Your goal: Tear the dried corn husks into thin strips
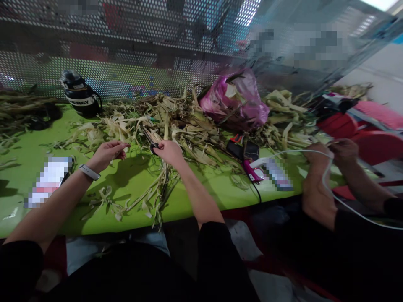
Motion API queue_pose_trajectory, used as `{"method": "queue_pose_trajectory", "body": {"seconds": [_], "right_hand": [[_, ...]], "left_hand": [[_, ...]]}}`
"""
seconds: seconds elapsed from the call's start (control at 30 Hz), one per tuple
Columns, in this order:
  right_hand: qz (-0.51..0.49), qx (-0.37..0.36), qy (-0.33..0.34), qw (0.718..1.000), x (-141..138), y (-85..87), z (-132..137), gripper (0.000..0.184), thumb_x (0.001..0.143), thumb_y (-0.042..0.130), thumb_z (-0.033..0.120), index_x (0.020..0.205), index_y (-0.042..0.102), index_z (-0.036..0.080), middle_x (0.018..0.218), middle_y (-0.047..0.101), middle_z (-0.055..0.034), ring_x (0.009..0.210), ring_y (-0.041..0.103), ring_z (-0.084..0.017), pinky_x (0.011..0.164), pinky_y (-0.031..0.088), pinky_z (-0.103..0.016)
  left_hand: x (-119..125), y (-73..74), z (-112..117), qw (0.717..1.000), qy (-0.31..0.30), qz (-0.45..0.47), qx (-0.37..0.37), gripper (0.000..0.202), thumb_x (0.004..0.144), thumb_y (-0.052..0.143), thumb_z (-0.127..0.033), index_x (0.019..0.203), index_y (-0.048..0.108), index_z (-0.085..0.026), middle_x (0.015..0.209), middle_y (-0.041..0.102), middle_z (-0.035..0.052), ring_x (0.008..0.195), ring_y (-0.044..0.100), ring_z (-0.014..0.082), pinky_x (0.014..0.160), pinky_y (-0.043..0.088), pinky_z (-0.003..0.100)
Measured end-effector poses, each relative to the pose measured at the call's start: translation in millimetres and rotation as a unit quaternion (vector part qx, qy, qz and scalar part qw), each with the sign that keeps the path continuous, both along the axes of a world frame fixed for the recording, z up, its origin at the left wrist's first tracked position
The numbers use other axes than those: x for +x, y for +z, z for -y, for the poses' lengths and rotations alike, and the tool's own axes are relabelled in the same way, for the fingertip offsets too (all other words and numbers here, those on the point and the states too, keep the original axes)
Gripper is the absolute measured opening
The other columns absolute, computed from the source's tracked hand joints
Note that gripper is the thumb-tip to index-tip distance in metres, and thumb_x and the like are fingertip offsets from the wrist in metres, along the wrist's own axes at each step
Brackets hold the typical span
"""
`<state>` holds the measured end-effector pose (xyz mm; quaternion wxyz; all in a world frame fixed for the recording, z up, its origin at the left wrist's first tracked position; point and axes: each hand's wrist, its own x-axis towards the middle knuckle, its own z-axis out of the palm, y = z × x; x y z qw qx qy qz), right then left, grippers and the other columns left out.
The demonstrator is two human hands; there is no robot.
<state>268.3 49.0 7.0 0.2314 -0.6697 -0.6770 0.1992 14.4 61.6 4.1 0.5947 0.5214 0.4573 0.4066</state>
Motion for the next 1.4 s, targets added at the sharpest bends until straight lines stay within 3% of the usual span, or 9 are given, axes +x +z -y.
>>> {"method": "queue_pose_trajectory", "body": {"seconds": [0.23, 0.4, 0.53, 0.67, 0.87, 1.03, 1.2, 1.27, 1.4], "right_hand": [[0.03, 0.027, 0.011, 0.999, -1, -3.5, 3, 0.028, 0.077, 0.066, 0.047, 0.086, 0.069, 0.02, 0.087, 0.073, -0.0056, 0.076, 0.064, -0.019, 0.062, 0.04, -0.027], [-0.056, 0.032, 0.013, 0.998, -2, -6.5, 1, 0.028, 0.076, 0.065, 0.046, 0.079, 0.068, 0.018, 0.075, 0.069, -0.003, 0.067, 0.06, -0.016, 0.061, 0.04, -0.026], [-0.077, 0.042, 0.016, 0.996, -1, -9.3, 0, 0.03, 0.074, 0.066, 0.047, 0.076, 0.066, 0.017, 0.071, 0.067, -0.002, 0.065, 0.059, -0.015, 0.06, 0.039, -0.026], [-0.107, 0.056, 0.012, 0.993, -1, -10.0, 0, 0.033, 0.073, 0.065, 0.05, 0.076, 0.065, 0.018, 0.071, 0.067, -0.0017, 0.065, 0.058, -0.014, 0.06, 0.04, -0.026], [-0.218, 0.026, 0.049, 0.974, -5, 3.3, 7, 0.048, 0.07, 0.066, 0.063, 0.076, 0.064, 0.016, 0.068, 0.064, -0.0014, 0.059, 0.051, -0.012, 0.054, 0.039, -0.024], [-0.255, -0.013, 0.079, 0.964, -8, 8.0, 12, 0.049, 0.067, 0.072, 0.062, 0.079, 0.066, 0.015, 0.068, 0.064, -0.0016, 0.057, 0.049, -0.011, 0.051, 0.037, -0.023], [-0.287, -0.031, 0.091, 0.953, -9, 5.6, 13, 0.048, 0.064, 0.076, 0.06, 0.077, 0.065, 0.015, 0.064, 0.062, -0.0004, 0.052, 0.046, -0.009, 0.048, 0.037, -0.024], [-0.303, -0.051, 0.096, 0.947, -12, 4.7, 12, 0.047, 0.063, 0.077, 0.059, 0.075, 0.064, 0.016, 0.063, 0.062, 0.0003, 0.051, 0.047, -0.009, 0.048, 0.039, -0.024], [-0.378, -0.104, 0.076, 0.917, -20, 1.8, 11, 0.046, 0.065, 0.076, 0.059, 0.077, 0.061, 0.017, 0.067, 0.066, -0.0015, 0.052, 0.057, -0.011, 0.049, 0.044, -0.025]], "left_hand": [[1, -0.5, 0, 0.996, -0.023, 0.067, -0.059, 0.024, 0.065, 0.082, -0.034, 0.074, 0.07, -0.015, 0.074, 0.07, 0.0049, 0.058, 0.06, 0.0097, 0.059, 0.053, 0.025], [3, -3.6, -3, 0.991, 0.093, 0.092, 0.004, 0.022, 0.07, 0.077, -0.034, 0.083, 0.073, -0.017, 0.09, 0.073, 0.0045, 0.073, 0.063, 0.0104, 0.066, 0.051, 0.023], [0, -3.9, -6, 0.979, 0.182, 0.049, 0.08, 0.027, 0.068, 0.078, -0.035, 0.085, 0.071, -0.015, 0.074, 0.068, 0.0011, 0.062, 0.056, 0.0092, 0.054, 0.042, 0.021], [3, -1.6, -2, 0.978, 0.167, 0.052, 0.112, 0.026, 0.072, 0.076, -0.036, 0.08, 0.063, -0.015, 0.069, 0.067, 0.0009, 0.063, 0.062, 0.0115, 0.061, 0.048, 0.025], [5, -6.8, -4, 0.974, 0.196, 0.044, 0.107, 0.022, 0.074, 0.072, -0.028, 0.084, 0.056, -0.017, 0.09, 0.071, 0.0039, 0.084, 0.067, 0.0136, 0.069, 0.049, 0.023], [4, -10.9, -8, 0.971, 0.205, 0.12, 0.039, 0.027, 0.066, 0.081, -0.022, 0.072, 0.055, -0.016, 0.072, 0.065, -0.0006, 0.068, 0.063, 0.0092, 0.062, 0.048, 0.019], [8, -2.2, -6, 0.939, 0.229, 0.253, -0.05, 0.018, 0.077, 0.071, -0.017, 0.071, 0.054, -0.016, 0.07, 0.07, 0.0036, 0.073, 0.07, 0.0136, 0.07, 0.056, 0.023], [7, 2.8, -7, 0.919, 0.239, 0.302, -0.083, 0.017, 0.082, 0.065, -0.02, 0.07, 0.054, -0.017, 0.061, 0.066, 0.0008, 0.062, 0.067, 0.0107, 0.06, 0.053, 0.019], [3, 9.4, -4, 0.906, 0.18, 0.375, -0.082, 0.028, 0.085, 0.06, -0.039, 0.067, 0.056, -0.017, 0.046, 0.053, -0.0035, 0.039, 0.046, 0.0067, 0.04, 0.038, 0.019]]}}
